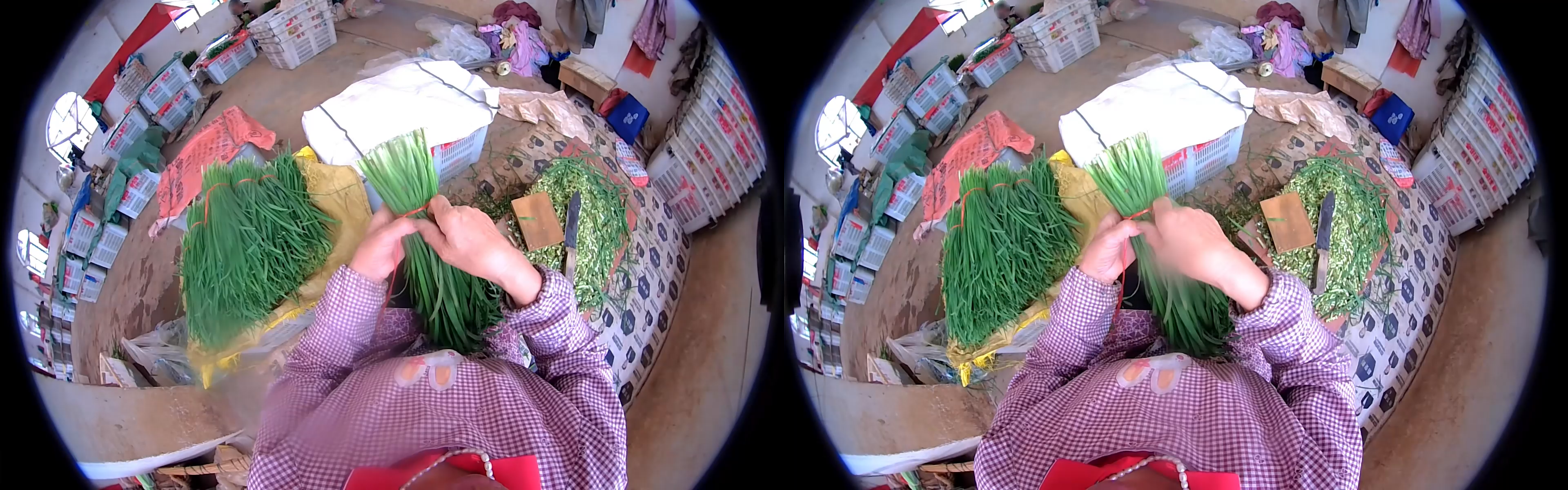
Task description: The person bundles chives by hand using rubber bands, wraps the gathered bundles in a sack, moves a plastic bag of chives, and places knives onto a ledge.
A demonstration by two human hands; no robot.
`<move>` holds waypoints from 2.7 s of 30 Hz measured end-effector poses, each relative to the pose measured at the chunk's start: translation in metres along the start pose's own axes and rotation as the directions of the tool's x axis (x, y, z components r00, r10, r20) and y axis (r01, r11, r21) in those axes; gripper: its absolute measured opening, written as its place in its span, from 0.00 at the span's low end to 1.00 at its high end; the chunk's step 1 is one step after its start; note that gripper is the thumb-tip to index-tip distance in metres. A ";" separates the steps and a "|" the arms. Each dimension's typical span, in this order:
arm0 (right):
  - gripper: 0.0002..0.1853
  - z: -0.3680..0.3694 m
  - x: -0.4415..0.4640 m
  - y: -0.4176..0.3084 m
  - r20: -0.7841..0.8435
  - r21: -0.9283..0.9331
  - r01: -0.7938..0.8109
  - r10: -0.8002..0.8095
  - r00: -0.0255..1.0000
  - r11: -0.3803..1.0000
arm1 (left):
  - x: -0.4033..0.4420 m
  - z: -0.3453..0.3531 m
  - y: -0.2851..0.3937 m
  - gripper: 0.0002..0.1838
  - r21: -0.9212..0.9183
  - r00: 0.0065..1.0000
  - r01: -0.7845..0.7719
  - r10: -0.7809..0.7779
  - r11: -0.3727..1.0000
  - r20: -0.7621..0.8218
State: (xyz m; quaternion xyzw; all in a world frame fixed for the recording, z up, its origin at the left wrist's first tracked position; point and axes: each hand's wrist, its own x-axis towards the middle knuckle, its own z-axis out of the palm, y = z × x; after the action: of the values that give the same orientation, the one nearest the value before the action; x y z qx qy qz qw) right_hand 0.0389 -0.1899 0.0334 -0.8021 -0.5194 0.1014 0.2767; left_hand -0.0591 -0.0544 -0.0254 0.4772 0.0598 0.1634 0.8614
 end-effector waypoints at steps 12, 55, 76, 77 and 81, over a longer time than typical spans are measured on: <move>0.12 -0.008 0.007 0.026 0.080 0.100 0.203 -0.211 0.974 0.974 | -0.003 -0.003 -0.008 0.29 0.051 0.999 0.028 -0.026 0.998 -0.037; 0.11 -0.014 -0.021 0.003 -0.490 0.006 0.102 -0.086 0.868 0.995 | 0.004 0.042 -0.025 0.39 0.200 0.994 -0.105 0.107 0.974 0.000; 0.03 -0.110 -0.044 0.031 -0.284 -0.547 -0.038 -0.143 0.948 0.836 | 0.000 0.026 -0.019 0.37 0.169 0.998 0.048 -0.038 0.984 -0.057; 0.04 -0.109 -0.053 0.030 -0.062 -0.478 0.012 -0.048 0.997 0.878 | 0.000 0.024 -0.018 0.35 0.151 0.996 0.067 -0.057 0.986 -0.069; 0.05 -0.076 -0.043 0.023 -0.184 -0.086 0.186 -0.199 0.963 0.979 | 0.001 0.020 -0.018 0.33 0.110 0.994 0.104 -0.101 0.989 -0.034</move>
State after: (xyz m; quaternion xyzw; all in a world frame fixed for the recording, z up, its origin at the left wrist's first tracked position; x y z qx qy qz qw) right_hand 0.0725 -0.2615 0.0784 -0.7629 -0.5688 -0.0213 0.3066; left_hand -0.0491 -0.0790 -0.0296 0.5184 0.1053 0.1221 0.8398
